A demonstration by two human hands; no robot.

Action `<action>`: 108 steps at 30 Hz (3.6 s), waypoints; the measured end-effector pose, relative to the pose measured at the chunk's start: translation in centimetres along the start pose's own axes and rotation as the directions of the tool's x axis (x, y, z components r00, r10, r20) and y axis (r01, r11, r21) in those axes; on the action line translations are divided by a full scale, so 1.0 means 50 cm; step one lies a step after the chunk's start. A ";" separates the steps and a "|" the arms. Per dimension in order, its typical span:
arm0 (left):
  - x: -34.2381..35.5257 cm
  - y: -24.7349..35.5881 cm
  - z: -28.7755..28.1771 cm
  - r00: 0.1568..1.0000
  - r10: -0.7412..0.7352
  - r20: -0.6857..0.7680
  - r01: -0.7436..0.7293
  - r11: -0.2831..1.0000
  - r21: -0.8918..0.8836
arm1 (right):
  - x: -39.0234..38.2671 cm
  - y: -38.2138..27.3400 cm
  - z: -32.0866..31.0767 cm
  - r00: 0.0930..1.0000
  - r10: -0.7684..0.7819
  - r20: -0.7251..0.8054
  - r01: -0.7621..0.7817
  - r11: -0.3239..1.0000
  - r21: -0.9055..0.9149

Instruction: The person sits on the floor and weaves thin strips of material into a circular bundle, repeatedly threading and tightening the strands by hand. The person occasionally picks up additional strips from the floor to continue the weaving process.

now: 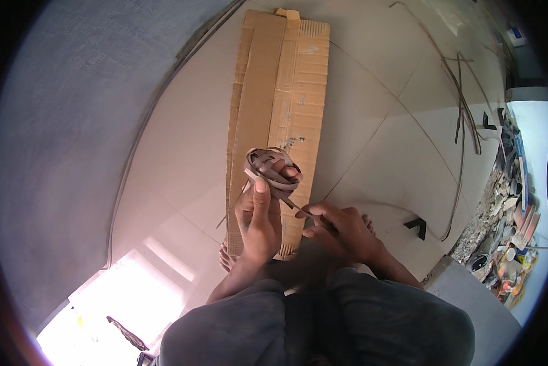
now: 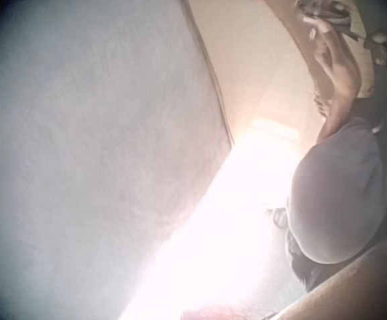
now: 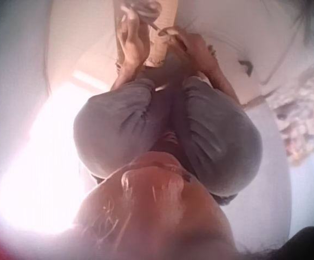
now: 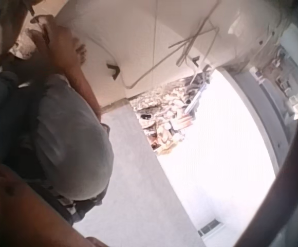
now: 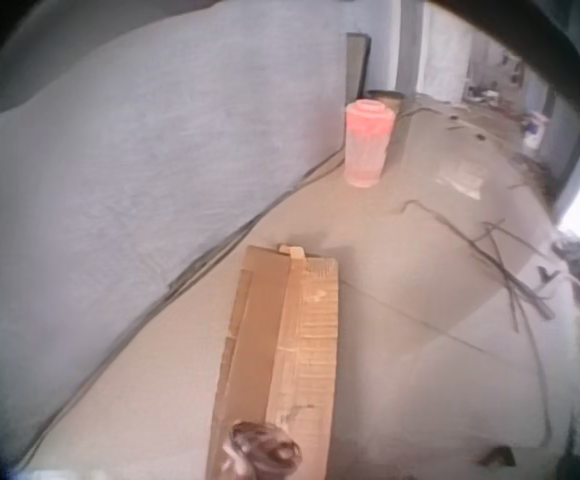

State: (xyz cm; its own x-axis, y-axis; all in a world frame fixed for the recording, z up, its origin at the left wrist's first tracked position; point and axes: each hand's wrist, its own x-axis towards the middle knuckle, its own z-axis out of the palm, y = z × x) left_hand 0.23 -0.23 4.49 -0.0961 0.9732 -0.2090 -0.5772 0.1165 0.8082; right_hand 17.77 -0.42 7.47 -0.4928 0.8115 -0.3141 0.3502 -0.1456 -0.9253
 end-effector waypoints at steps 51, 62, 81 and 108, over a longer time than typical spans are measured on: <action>-0.022 0.019 0.034 0.588 -0.736 0.335 0.485 0.652 0.582 | 0.035 -0.010 -0.201 0.956 0.088 -0.279 -0.204 0.883 -0.422; -0.019 -0.024 0.009 0.653 -0.720 0.234 0.381 0.580 0.720 | -0.011 0.003 -0.130 0.955 -0.037 -0.296 -0.141 0.818 -0.557; -0.024 -0.067 0.009 0.753 -0.653 0.081 0.650 0.757 0.066 | -0.017 0.001 -0.010 0.907 -0.101 -0.408 -0.061 0.929 -0.364; -0.014 -0.075 0.000 0.884 -0.456 0.099 0.434 0.882 0.183 | -0.005 -0.002 0.002 0.947 -0.316 0.055 0.203 0.456 -0.867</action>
State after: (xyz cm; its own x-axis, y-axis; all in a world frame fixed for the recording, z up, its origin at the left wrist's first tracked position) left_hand 2.45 -1.35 1.60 0.2585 0.8273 -0.4988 -0.4023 0.5616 0.7230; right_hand 17.78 -0.65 7.64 -0.6213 0.7834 -0.0168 0.7502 0.5885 -0.3014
